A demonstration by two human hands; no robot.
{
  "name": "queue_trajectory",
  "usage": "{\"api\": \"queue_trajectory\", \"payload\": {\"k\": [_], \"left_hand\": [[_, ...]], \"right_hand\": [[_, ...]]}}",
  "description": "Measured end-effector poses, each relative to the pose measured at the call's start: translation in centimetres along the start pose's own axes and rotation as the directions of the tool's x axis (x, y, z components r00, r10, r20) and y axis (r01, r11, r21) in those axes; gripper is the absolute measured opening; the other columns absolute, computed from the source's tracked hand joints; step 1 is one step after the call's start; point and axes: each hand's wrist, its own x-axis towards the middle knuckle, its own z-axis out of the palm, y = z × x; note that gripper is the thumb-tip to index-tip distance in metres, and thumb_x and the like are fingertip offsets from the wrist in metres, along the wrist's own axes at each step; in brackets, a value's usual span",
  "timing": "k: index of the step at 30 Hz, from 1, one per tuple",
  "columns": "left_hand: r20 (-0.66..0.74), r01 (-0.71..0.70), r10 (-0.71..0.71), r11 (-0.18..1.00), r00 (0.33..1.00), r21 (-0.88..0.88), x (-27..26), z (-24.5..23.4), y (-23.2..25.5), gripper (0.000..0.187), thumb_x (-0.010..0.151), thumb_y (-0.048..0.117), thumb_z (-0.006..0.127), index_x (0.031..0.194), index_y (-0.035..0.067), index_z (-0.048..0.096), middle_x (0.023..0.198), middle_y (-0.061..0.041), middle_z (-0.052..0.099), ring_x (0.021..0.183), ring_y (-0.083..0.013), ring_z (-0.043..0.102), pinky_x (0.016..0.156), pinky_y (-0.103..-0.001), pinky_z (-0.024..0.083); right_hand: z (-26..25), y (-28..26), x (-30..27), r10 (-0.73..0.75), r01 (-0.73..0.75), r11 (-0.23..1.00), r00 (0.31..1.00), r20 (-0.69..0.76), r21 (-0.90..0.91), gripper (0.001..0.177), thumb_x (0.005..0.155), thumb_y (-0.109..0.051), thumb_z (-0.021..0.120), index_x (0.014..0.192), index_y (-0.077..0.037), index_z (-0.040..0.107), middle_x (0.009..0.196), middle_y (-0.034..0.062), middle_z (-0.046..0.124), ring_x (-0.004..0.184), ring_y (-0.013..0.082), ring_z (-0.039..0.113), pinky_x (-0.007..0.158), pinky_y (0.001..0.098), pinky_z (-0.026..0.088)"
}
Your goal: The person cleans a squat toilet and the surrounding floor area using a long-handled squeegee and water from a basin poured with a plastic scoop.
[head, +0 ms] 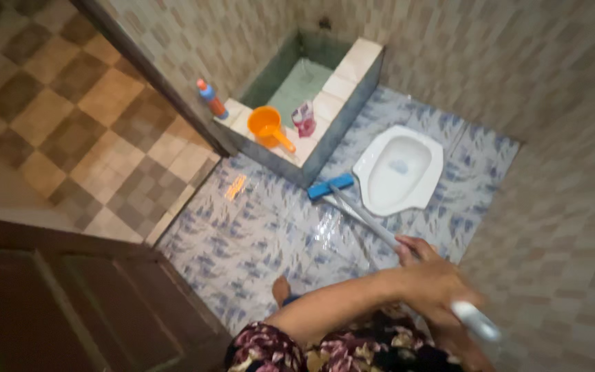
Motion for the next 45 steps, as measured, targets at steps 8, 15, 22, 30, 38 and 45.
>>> {"api": "queue_trajectory", "payload": {"k": [8,15,22,30,38,45], "left_hand": [[-0.266,-0.056,0.037,0.996,0.963,-0.062,-1.3,0.1,6.9,0.027,0.085,0.027,0.068,0.109,0.016,0.060,0.086,-0.003,0.066,0.079,-0.0229,0.069,0.075,-0.036,0.054],[-0.264,-0.042,0.062,0.996,0.962,0.082,-0.7,-1.4,1.1,0.035,0.076,0.031,0.069,0.109,0.020,0.063,0.083,0.000,0.068,0.075,-0.0233,0.070,0.075,-0.042,0.055],[-0.218,-0.043,0.063,0.995,0.974,0.095,-0.7,1.3,3.9,0.023,0.078,0.030,0.069,0.095,0.021,0.056,0.084,0.001,0.067,0.080,-0.0236,0.070,0.077,-0.038,0.056],[-0.276,0.057,-0.015,0.988,0.961,0.145,-3.1,-1.5,3.5,0.017,0.082,0.025,0.072,0.092,0.021,0.059,0.076,0.000,0.061,0.075,-0.0206,0.068,0.069,-0.035,0.052],[-0.248,-0.084,0.093,0.995,0.964,0.049,-1.5,-0.6,4.5,0.020,0.078,0.024,0.071,0.093,0.017,0.059,0.077,-0.002,0.061,0.074,-0.0245,0.066,0.069,-0.036,0.052],[-0.067,-0.001,-0.003,0.998,0.998,-0.066,-3.3,-5.2,7.6,0.021,0.080,0.027,0.076,0.094,0.016,0.065,0.083,-0.001,0.069,0.073,-0.0224,0.072,0.067,-0.035,0.054]], "right_hand": [[-0.3,0.0,-1.5,0.053,-0.058,0.979,0.998,-0.028,-0.196,0.024,0.092,-0.015,0.072,0.115,-0.010,0.072,0.095,0.0059,0.074,0.089,0.0140,0.066,0.084,0.0324,0.052],[-0.2,-4.2,2.0,0.205,-0.304,0.859,0.941,0.268,0.412,0.035,0.097,-0.015,0.059,0.130,-0.005,0.063,0.118,0.0094,0.073,0.112,0.0145,0.067,0.095,0.0328,0.055],[-1.4,-0.9,-0.4,0.000,0.020,0.998,0.950,0.311,-0.059,0.030,0.099,-0.008,0.058,0.128,-0.002,0.065,0.120,0.0106,0.071,0.112,0.0159,0.066,0.100,0.0316,0.050],[4.1,2.4,0.0,-0.110,0.099,0.984,0.991,0.071,0.148,0.032,0.096,-0.004,0.063,0.128,-0.009,0.061,0.119,0.0073,0.071,0.105,0.0166,0.064,0.091,0.0290,0.053],[-0.1,3.4,-0.1,0.004,-0.051,0.984,0.964,0.264,0.173,0.031,0.093,-0.008,0.058,0.121,-0.017,0.067,0.112,0.0004,0.073,0.105,0.0107,0.065,0.097,0.0296,0.050],[7.3,-2.9,0.7,-0.235,0.354,0.916,0.855,-0.463,0.189,0.029,0.096,0.000,0.070,0.124,-0.001,0.065,0.110,0.0098,0.071,0.095,0.0129,0.065,0.106,0.0350,0.051]]}}
